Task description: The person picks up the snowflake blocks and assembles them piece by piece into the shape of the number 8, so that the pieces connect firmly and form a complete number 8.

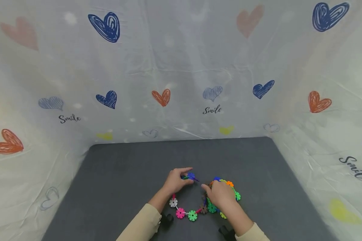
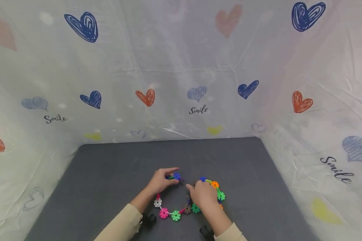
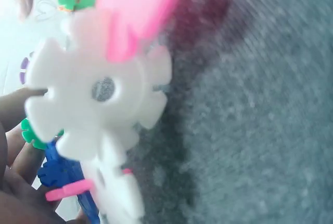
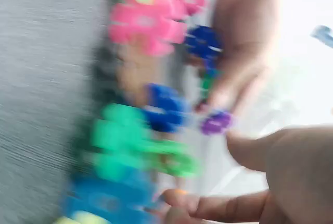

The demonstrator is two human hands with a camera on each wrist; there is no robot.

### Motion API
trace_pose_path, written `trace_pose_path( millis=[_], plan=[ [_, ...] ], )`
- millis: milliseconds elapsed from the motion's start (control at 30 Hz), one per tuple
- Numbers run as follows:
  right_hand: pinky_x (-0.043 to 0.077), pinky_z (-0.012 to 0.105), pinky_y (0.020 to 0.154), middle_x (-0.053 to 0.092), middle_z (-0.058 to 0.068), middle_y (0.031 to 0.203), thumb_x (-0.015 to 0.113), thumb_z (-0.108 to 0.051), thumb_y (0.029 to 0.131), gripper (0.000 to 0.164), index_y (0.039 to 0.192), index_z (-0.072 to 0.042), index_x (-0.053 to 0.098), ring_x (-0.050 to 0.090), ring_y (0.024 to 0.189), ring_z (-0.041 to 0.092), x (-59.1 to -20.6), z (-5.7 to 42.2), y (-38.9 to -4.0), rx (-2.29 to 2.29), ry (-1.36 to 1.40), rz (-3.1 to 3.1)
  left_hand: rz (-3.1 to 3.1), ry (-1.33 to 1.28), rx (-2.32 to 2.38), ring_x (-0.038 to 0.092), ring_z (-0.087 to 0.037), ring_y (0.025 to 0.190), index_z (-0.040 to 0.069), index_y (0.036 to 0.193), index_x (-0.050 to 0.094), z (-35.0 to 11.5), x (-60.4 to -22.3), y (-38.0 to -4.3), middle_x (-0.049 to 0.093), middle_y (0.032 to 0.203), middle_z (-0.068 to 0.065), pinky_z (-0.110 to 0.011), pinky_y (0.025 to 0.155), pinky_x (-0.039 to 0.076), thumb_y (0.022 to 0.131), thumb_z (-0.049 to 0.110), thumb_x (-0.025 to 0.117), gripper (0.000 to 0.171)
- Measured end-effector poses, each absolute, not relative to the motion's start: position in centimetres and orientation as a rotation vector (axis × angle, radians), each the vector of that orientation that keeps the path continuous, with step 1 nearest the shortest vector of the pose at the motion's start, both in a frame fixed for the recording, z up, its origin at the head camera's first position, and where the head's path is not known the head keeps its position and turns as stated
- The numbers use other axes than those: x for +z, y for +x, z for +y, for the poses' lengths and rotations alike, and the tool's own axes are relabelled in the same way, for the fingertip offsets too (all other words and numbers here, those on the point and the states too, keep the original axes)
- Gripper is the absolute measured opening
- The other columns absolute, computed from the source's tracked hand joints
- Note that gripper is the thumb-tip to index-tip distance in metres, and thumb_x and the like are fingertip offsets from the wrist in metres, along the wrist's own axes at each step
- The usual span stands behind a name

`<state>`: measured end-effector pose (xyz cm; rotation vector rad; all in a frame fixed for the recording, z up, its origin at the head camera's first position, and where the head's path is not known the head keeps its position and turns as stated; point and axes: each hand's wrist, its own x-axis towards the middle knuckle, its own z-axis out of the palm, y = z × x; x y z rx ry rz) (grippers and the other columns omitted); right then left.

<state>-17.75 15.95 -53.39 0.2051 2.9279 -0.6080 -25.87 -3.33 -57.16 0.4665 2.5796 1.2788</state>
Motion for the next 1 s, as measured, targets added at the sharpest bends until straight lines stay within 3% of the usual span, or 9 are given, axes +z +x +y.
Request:
trace_pose_path(
  millis=[100,200,300,367,467,633,767,1000],
  plan=[
    [0.042,0.035,0.046,0.060,0.007,0.070,0.067,-0.050,0.094,0.046,0.092,-0.005,0.072,0.053,0.051,0.020,-54.1,15.7,-18.1,-0.510,0.185,2.903,2.632,0.473,1.244,0.066,-0.028,0.114,0.025,0.130,0.070,-3.1,-57.3,-25.8,0.073,0.121,-0.006,-0.050,0.093,0.053,0.087,0.032,0.080,0.045],
    [0.042,0.035,0.048,0.058,0.004,0.070,0.076,-0.039,0.090,0.031,0.086,-0.008,0.069,0.052,0.054,0.018,-54.7,16.0,-19.2,-0.537,0.079,2.947,2.713,0.466,1.179,0.066,-0.029,0.114,0.024,0.121,0.075,-2.8,-57.5,-25.6,0.072,0.122,-0.007,-0.049,0.091,0.054,0.087,0.031,0.080,0.036],
    [0.045,0.036,0.056,0.058,0.002,0.073,0.077,-0.028,0.090,0.021,0.084,-0.011,0.066,0.054,0.061,0.017,-54.9,16.5,-20.7,-0.593,-0.088,2.946,2.773,0.434,1.099,0.067,-0.022,0.095,0.018,0.108,0.078,-2.8,-57.6,-25.2,0.074,0.105,-0.004,-0.041,0.079,0.055,0.085,0.029,0.082,0.026],
    [0.050,0.039,0.065,0.062,0.002,0.082,0.077,-0.023,0.090,0.014,0.091,-0.010,0.071,0.058,0.071,0.018,-55.0,16.7,-21.9,-0.615,-0.228,2.920,2.791,0.418,1.035,0.063,-0.016,0.079,0.016,0.098,0.076,-3.0,-57.5,-24.9,0.070,0.090,0.000,-0.036,0.069,0.052,0.084,0.028,0.083,0.020],
    [0.053,0.043,0.081,0.066,0.003,0.095,0.073,-0.020,0.094,0.015,0.104,-0.009,0.076,0.063,0.089,0.022,-55.0,17.2,-23.3,-0.637,-0.432,2.852,2.846,0.439,0.872,0.055,-0.012,0.068,0.017,0.089,0.074,-3.2,-57.4,-24.1,0.063,0.078,0.005,-0.034,0.065,0.046,0.083,0.034,0.084,0.020],
    [0.052,0.046,0.096,0.071,0.005,0.112,0.070,-0.016,0.096,0.021,0.114,-0.009,0.076,0.066,0.108,0.027,-54.7,18.7,-24.0,-0.727,-0.586,2.842,2.988,0.518,0.692,0.063,-0.015,0.080,0.022,0.091,0.078,-2.5,-57.5,-23.0,0.068,0.089,0.005,-0.041,0.075,0.050,0.084,0.041,0.081,0.020],
    [0.051,0.049,0.097,0.072,0.004,0.113,0.078,-0.021,0.090,0.025,0.112,-0.010,0.077,0.065,0.110,0.028,-54.6,19.6,-23.3,-0.735,-0.558,2.938,3.048,0.580,0.724,0.065,-0.017,0.089,0.025,0.091,0.080,-2.1,-57.6,-22.9,0.070,0.098,0.005,-0.041,0.081,0.054,0.085,0.034,0.081,0.012],
    [0.037,0.059,0.102,0.070,0.001,0.113,0.083,-0.040,0.083,0.036,0.111,-0.018,0.078,0.055,0.110,0.026,-56.1,18.4,-22.3,-0.422,-0.590,3.070,3.059,0.615,0.728,0.065,-0.014,0.088,0.025,0.090,0.082,-1.9,-57.6,-23.0,0.073,0.095,0.008,-0.038,0.081,0.054,0.087,0.033,0.080,0.009]
  ],
)
